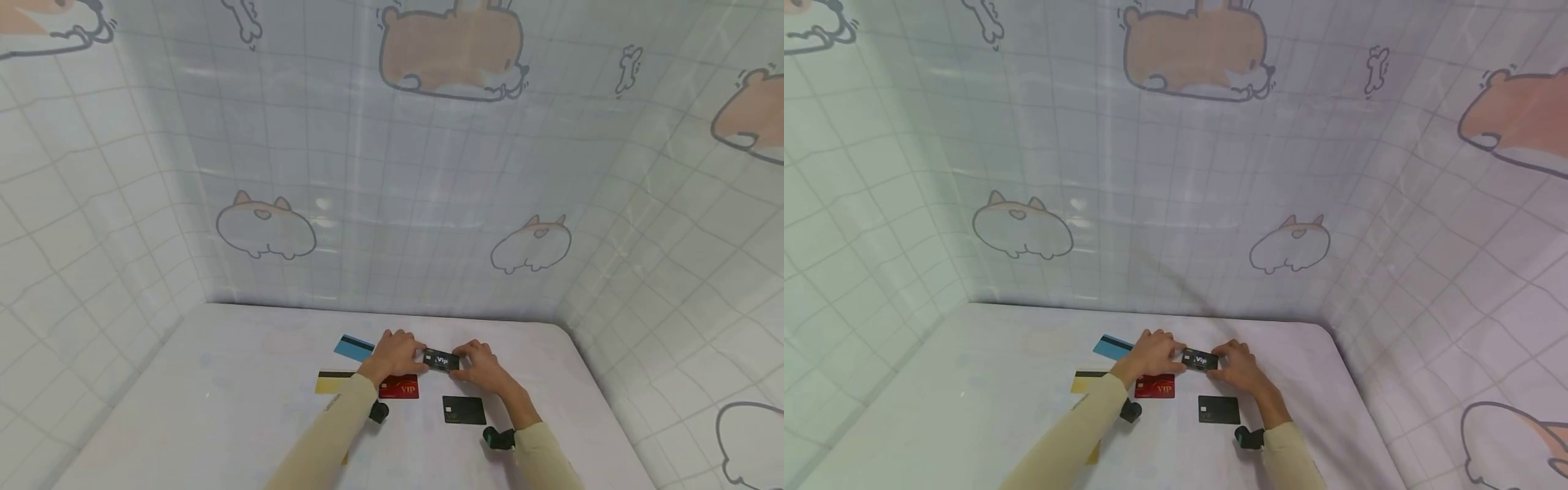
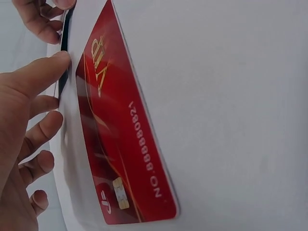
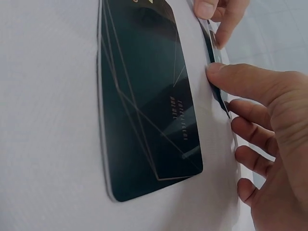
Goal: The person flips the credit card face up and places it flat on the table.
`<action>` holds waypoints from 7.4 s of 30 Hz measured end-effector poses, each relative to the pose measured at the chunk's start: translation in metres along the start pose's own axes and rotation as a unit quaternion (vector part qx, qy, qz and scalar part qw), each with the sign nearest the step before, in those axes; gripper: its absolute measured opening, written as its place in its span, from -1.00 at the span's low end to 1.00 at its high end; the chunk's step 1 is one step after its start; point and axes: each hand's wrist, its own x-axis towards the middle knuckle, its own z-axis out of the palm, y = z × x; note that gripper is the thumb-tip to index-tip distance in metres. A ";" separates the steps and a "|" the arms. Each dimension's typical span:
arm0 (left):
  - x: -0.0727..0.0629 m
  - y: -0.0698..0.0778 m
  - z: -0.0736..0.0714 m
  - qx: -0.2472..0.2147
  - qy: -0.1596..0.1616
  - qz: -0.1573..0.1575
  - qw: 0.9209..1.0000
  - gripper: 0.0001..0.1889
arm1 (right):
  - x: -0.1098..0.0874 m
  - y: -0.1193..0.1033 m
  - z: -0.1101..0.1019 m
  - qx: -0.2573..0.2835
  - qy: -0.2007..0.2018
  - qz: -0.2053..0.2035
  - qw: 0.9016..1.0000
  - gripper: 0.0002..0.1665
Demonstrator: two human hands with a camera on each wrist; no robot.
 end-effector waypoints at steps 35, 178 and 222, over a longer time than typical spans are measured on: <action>0.006 -0.008 -0.001 -0.061 -0.024 -0.021 0.998 -0.38 | 0.009 0.008 -0.002 0.009 0.000 0.000 1.000 -0.38; -0.224 -0.102 -0.021 -0.183 -0.045 0.109 0.976 -0.50 | -0.085 -0.140 0.079 0.005 -0.098 -0.272 0.957 -0.34; -0.238 -0.101 -0.019 -0.146 -0.085 0.062 0.984 -0.39 | -0.104 -0.168 0.106 -0.124 -0.115 -0.269 0.948 -0.18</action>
